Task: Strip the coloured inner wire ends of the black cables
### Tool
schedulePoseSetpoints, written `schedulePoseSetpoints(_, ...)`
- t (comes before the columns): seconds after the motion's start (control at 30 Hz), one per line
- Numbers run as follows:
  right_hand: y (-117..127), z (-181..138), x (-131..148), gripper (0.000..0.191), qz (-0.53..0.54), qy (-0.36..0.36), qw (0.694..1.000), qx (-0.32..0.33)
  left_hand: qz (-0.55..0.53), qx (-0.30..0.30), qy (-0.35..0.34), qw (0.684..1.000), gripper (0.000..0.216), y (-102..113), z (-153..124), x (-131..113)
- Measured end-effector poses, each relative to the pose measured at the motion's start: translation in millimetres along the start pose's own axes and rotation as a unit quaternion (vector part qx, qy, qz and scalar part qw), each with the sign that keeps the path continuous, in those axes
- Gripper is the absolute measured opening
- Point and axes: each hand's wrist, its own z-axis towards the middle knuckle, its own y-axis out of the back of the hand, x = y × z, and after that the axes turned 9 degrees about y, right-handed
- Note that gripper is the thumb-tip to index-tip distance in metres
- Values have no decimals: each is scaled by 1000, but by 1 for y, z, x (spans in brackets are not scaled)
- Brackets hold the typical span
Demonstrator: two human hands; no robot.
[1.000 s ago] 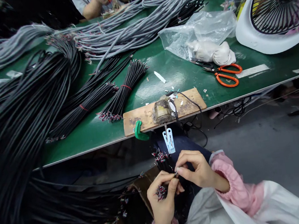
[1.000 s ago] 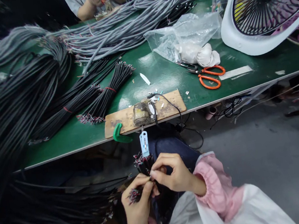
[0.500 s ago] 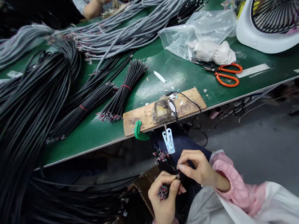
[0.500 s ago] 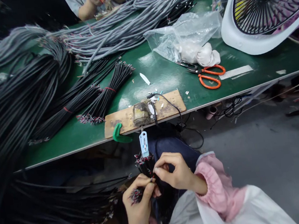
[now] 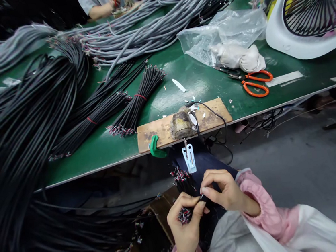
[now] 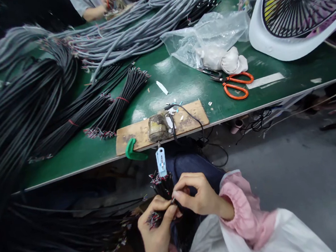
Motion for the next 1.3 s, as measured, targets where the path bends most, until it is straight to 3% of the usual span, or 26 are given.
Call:
schedulePoseSetpoints(0.4,6,-7,-5,17,14,37,998,55,-15,2,19,1000,20,-2,0,-1)
schedulePoseSetpoints(0.83,3,-3,-2,18,-38,26,999,29,30,-32,-17,999,10,-4,1,1)
schedulePoseSetpoints(1.3,6,1,0,16,-48,17,998,32,61,-24,-25,998,11,-5,4,-2)
